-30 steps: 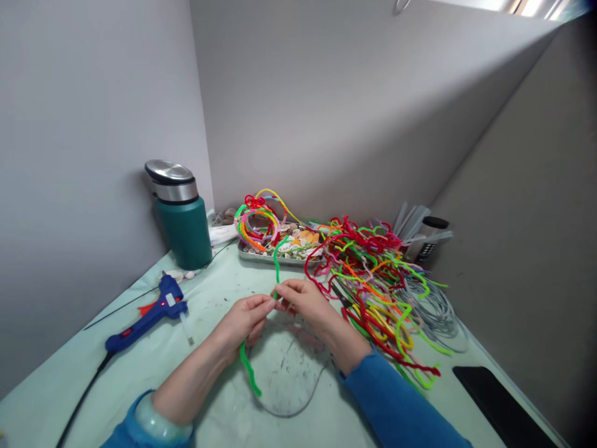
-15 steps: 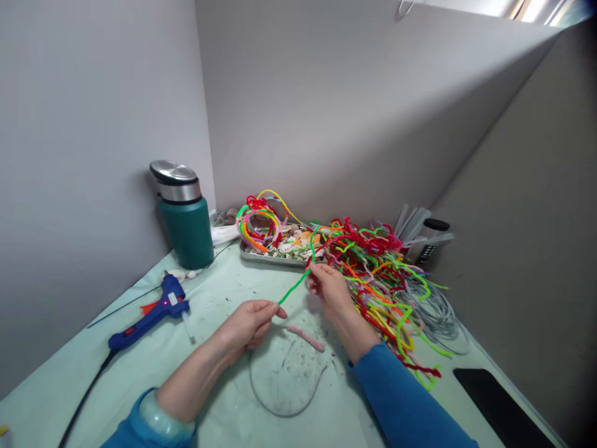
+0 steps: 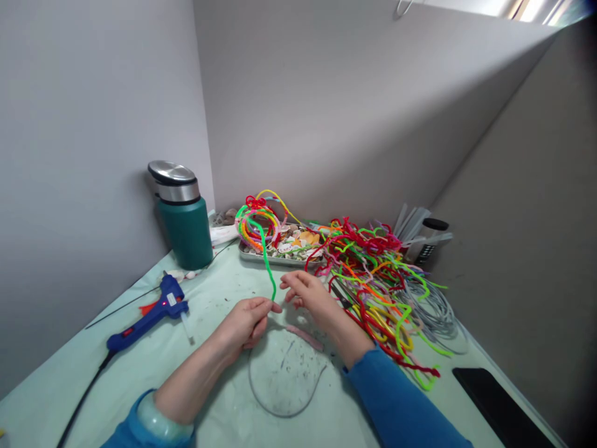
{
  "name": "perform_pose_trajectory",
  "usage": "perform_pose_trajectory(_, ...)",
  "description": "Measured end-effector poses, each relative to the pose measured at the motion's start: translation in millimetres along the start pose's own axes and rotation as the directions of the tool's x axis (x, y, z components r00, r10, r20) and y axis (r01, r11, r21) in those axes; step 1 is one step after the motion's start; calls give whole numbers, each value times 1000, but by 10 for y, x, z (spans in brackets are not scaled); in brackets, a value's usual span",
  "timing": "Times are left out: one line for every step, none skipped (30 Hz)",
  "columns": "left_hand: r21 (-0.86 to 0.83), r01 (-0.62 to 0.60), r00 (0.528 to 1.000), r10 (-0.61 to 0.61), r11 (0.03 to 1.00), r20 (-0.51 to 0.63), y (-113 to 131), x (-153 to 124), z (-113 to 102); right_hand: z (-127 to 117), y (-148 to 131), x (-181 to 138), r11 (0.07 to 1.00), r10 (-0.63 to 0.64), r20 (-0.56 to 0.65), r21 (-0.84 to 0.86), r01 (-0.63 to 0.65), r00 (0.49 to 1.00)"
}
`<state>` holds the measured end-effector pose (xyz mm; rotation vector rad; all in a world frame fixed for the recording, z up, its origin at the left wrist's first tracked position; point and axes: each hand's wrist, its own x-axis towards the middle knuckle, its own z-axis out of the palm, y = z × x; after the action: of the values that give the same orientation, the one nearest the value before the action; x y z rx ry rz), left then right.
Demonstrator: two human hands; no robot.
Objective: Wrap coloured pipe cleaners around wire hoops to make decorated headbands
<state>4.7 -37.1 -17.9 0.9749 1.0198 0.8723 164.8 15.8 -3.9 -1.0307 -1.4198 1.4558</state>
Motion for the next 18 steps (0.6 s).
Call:
perform_pose_trajectory(-3,-1,1000,1,1000,-6,-3,-1,1,48,10,-16,999,-22,35,-43,24,999)
perform_pose_trajectory(-3,-2,1000,2,1000,-9,-6,-1,3,92,21,-30,995,-47,63,-81,52,997)
perform_pose_trajectory(0,-2,1000,2,1000,-11,-8,-2,7,129,32,-42,990,-70,79,-116,79,994)
perform_pose_trajectory(5,-2,1000,2,1000,-11,-9,-3,10,157,44,-50,983,-92,85,-149,104,992)
perform_pose_trajectory(8,-2,1000,2,1000,-10,-8,-4,14,174,55,-55,976,-110,85,-181,124,990)
perform_pose_trajectory(5,-3,1000,3,1000,-11,-5,-4,18,181,67,-56,966,-128,73,-215,141,989)
perform_pose_trajectory(-6,-4,1000,4,1000,-10,-1,-3,21,177,78,-51,956,-147,53,-249,156,988)
perform_pose_trajectory(-26,-9,1000,8,1000,-11,5,-3,23,165,88,-43,946,-163,32,-278,165,986)
perform_pose_trajectory(-50,-13,1000,12,999,-12,12,-2,24,148,95,-33,938,-176,12,-300,171,984)
perform_pose_trajectory(-74,-17,1000,16,997,-17,19,0,24,127,101,-21,931,-188,-6,-320,176,982)
perform_pose_trajectory(-94,-19,1000,17,995,-26,24,3,23,107,103,-10,925,-198,-22,-335,179,980)
perform_pose_trajectory(-110,-21,999,17,994,-37,29,6,20,89,103,-1,922,-204,-34,-343,180,978)
perform_pose_trajectory(-122,-22,999,16,992,-50,32,10,17,75,101,7,923,-208,-41,-340,183,977)
perform_pose_trajectory(-130,-25,998,17,991,-62,33,13,15,65,97,12,926,-213,-46,-330,186,976)
perform_pose_trajectory(-136,-26,997,17,990,-71,33,16,12,59,94,15,930,-217,-51,-316,190,975)
perform_pose_trajectory(-139,-29,997,19,990,-75,31,18,10,57,90,16,934,-219,-53,-300,194,974)
perform_pose_trajectory(-138,-32,997,22,990,-73,28,19,9,59,88,17,938,-220,-53,-287,196,974)
perform_pose_trajectory(-134,-35,997,26,990,-67,24,19,7,62,87,17,941,-220,-54,-277,197,974)
